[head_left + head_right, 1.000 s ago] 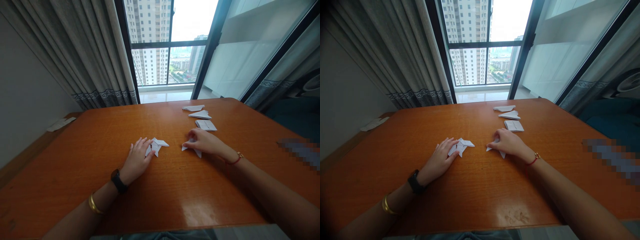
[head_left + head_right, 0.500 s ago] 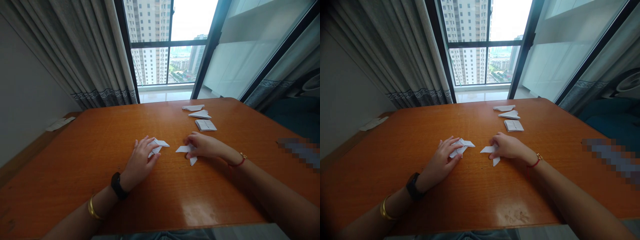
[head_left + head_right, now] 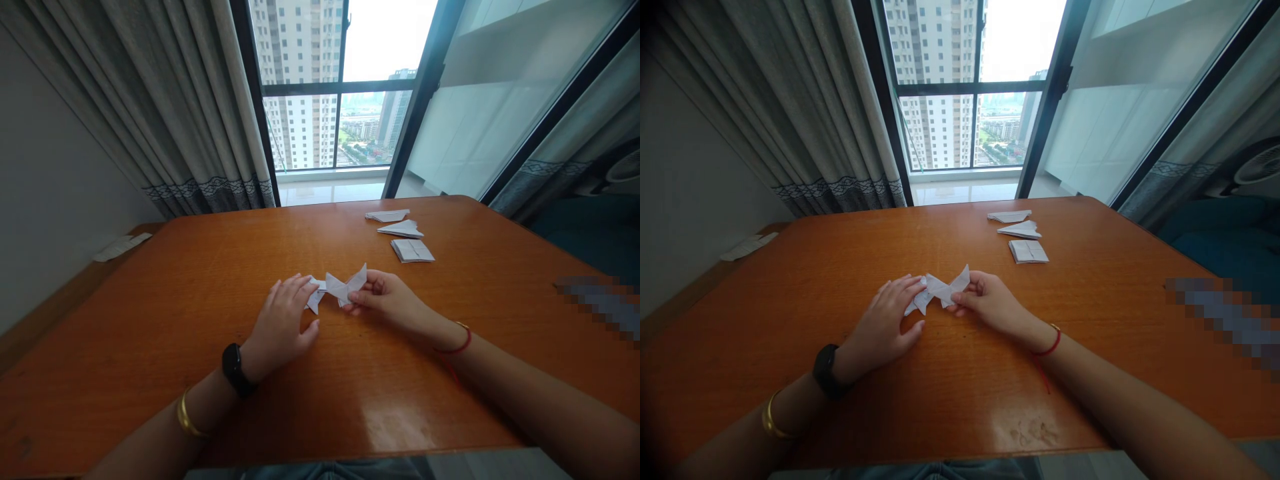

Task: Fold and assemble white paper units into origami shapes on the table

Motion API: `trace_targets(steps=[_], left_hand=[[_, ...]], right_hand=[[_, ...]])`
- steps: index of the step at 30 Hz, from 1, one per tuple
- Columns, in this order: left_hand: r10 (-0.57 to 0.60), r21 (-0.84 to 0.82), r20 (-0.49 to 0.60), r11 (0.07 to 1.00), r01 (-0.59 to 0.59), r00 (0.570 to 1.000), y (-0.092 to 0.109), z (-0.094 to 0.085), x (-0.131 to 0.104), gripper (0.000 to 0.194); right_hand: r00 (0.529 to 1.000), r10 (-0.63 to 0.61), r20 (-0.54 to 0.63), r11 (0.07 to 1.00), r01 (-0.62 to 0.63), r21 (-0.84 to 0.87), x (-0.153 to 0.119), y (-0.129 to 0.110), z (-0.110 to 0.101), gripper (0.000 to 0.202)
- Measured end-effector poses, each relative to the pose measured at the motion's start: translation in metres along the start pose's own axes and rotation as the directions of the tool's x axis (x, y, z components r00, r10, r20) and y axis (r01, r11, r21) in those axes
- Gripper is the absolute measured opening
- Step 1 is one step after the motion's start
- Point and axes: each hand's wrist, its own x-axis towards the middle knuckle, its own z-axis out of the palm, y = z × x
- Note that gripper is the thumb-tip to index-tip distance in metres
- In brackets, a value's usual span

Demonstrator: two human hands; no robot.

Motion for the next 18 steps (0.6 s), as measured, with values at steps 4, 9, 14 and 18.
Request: trace_targets(steps=[4,9,14,18], left_hand=[[-0.037,0.014,0.129,0.999,0.036,0.991,-0.007,0.002,0.004,0.050],[0.001,0.010,0.103,1.000,-0.002,0.995,-0.008,0.002,0.006,0.026],[-0.030,0.031,0.084,0.999,0.028,0.996,-0.007,0.003,0.004,0.047],[-0.017,0.003,0.148,1.000,0.016,0.989,-0.006,0.002,0.002,0.056]], right_hand=[[0.997,-0.007,-0.077,1.000,0.009,0.030,0.005,0.007,-0.003,0.034],[0.988,-0.052,-0.145,0.998,0.055,0.016,0.007,0.007,-0.003,0.033],[0.975,-0.052,-0.214,0.999,0.051,-0.009,0.007,0.010,-0.005,0.033],[0.965,-0.063,-0.255,0.998,0.067,0.007,0.010,0.016,-0.007,0.033]])
